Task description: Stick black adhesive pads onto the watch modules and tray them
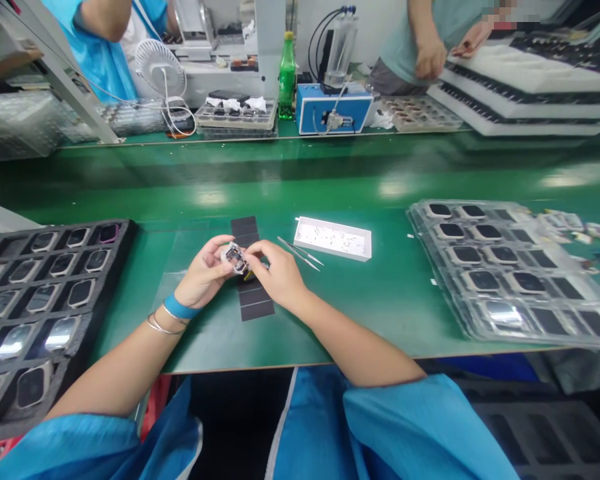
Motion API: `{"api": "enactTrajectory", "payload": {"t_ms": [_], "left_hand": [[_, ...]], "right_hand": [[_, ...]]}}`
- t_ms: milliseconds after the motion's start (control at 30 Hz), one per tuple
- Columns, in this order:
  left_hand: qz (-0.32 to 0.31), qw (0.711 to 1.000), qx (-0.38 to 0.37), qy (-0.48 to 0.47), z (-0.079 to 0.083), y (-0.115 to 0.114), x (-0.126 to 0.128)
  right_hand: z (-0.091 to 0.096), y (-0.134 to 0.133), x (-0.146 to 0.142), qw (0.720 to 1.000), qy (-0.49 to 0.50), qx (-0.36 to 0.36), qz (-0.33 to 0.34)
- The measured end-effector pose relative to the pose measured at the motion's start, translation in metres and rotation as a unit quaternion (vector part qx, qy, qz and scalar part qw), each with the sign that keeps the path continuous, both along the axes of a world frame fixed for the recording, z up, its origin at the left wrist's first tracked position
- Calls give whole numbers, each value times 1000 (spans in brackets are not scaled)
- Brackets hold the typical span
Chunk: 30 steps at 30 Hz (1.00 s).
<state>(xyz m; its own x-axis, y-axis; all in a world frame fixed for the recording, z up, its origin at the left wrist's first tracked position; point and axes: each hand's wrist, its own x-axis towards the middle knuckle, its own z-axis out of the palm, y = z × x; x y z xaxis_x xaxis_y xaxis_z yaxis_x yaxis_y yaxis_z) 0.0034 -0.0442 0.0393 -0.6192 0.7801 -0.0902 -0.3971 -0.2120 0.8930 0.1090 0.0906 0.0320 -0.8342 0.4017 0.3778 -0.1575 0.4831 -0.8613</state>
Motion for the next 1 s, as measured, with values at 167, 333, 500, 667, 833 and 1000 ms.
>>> {"api": "enactTrajectory", "payload": {"t_ms": [167, 333, 500, 667, 833, 1000], "left_hand": [[4, 1000, 0, 1, 4, -3, -6], [28, 999, -34, 14, 9, -8, -8], [12, 992, -120, 46, 5, -11, -16], [-7, 986, -148, 77, -8, -7, -25], [-15, 984, -156, 84, -17, -6, -28], [-38, 984, -169, 46, -9, -3, -20]], "right_hand": [[-3, 4, -5, 912, -102, -344, 199], [-3, 9, -7, 886, -152, -393, 192], [-8, 22, -16, 931, -50, -334, 139], [-21, 32, -31, 941, 5, -303, 149], [-18, 35, -38, 929, -14, -311, 200], [-1, 27, -22, 925, 20, -320, 205]]}}
